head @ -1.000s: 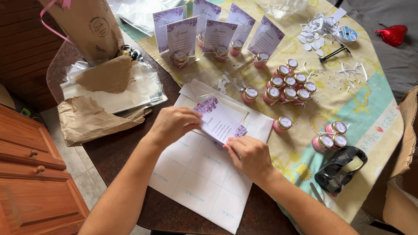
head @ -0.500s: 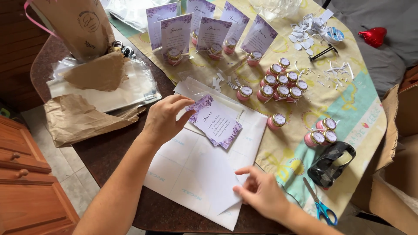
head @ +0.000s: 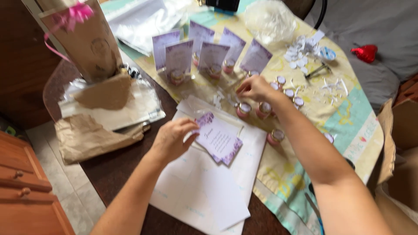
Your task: The person packages small jars into clear plastic bags along with decorative cards, uses scissors to cut small pieces of adhesive or tape, and ties the bags closed with white ribbons.
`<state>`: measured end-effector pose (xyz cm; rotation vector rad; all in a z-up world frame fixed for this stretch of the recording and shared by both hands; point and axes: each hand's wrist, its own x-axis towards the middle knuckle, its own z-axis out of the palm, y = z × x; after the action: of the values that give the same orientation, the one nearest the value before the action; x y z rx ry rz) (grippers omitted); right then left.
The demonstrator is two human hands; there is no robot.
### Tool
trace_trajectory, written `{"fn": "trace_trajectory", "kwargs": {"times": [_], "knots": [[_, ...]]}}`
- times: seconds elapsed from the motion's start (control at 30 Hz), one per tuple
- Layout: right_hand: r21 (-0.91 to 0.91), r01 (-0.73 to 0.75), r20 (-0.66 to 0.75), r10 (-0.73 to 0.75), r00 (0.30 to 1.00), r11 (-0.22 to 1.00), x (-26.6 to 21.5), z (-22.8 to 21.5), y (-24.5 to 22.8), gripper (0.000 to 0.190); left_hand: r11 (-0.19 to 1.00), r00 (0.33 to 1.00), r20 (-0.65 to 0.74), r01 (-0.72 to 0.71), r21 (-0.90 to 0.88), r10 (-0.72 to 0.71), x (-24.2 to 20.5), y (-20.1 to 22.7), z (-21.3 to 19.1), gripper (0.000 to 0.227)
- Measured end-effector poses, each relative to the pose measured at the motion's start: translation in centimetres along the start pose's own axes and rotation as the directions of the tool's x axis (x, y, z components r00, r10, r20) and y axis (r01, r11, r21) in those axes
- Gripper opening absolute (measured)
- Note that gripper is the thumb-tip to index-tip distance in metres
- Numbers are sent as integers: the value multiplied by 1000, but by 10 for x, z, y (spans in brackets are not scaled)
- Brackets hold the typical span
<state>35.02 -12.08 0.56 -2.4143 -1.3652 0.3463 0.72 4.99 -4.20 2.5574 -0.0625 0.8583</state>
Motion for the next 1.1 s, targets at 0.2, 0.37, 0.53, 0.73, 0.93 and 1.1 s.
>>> {"fn": "trace_trajectory", "kwargs": {"times": [0.2, 0.37, 0.53, 0.73, 0.93, 1.1], "knots": [[-105, -83, 285, 110, 952, 991, 50, 11, 31, 45, 999, 999, 48, 25, -21, -24, 4, 11, -14, 10], [31, -98, 286, 85, 955, 995, 45, 5, 27, 30, 1000, 999, 45, 8, -17, -8, 6, 17, -19, 11], [320, -129, 57, 117, 992, 939, -18, -20, -41, 15, 997, 999, 15, 38, -67, -37, 10, 28, -23, 12], [706, 101, -415, 294, 861, 701, -164, 6, -147, 9, 695, 917, -61, 254, -673, -394, 22, 100, -26, 17], [277, 298, -763, 20, 646, 914, -257, 20, -217, 11, 117, 874, 256, 330, -937, -413, 18, 174, -28, 28], [60, 392, -862, -151, 484, 918, -276, 39, -207, 11, -134, 828, 371, 347, -928, -420, 7, 193, -26, 31]]}}
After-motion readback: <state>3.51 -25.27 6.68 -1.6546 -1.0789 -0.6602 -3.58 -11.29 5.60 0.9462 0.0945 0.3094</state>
